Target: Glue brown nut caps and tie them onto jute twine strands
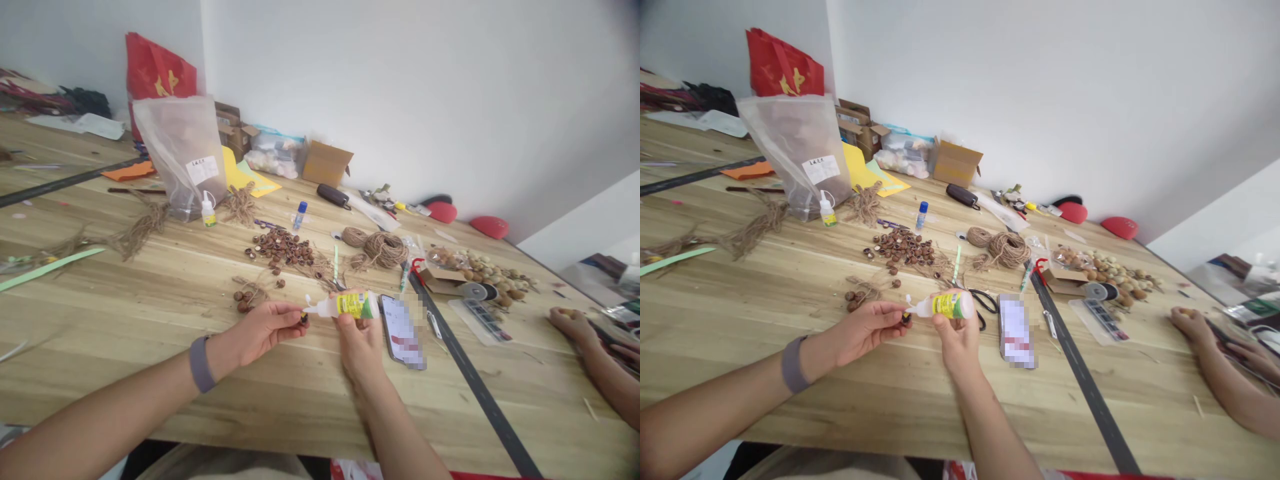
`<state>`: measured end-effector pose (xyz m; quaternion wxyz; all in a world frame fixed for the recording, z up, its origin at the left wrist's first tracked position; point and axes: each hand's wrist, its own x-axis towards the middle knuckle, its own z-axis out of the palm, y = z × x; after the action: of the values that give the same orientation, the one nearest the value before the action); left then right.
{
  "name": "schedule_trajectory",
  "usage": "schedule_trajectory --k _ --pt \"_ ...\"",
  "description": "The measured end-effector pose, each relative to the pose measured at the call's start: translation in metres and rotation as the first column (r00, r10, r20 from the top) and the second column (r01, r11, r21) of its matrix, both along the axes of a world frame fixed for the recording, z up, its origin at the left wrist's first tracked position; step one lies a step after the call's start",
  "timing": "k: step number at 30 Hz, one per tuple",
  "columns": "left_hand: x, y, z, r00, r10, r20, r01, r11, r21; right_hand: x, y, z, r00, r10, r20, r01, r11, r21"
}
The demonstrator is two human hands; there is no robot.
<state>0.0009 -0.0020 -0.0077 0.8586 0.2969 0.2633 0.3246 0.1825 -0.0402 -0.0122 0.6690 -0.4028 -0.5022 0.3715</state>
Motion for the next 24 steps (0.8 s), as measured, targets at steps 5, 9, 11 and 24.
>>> schedule_trajectory --k 5,9,11,24 --pt "-0.0001 -0.0006 0.0000 1.000 -0.002 0.008 0.002 1.000 0.011 0.0008 -0.0010 0.0006 1.000 -0.010 -0.011 0.010 1.000 -0.007" --pt "-0.0004 -0.0002 -0.0004 1.000 -0.008 -0.002 0.008 1.000 0.020 0.0010 -0.0004 0.0013 1.000 -0.010 -0.011 0.010 1.000 -0.005" --pt "-0.0006 -0.0002 -0.0014 1.000 -0.008 -0.007 0.008 1.000 0.021 0.0016 0.0002 0.0008 1.000 -0.014 -0.020 0.014 1.000 -0.006" --pt "0.0002 -0.0002 -0.0024 1.000 0.005 0.008 -0.005 1.000 0.005 0.0040 0.0006 -0.0006 0.999 -0.032 -0.004 0.032 0.999 -0.017"
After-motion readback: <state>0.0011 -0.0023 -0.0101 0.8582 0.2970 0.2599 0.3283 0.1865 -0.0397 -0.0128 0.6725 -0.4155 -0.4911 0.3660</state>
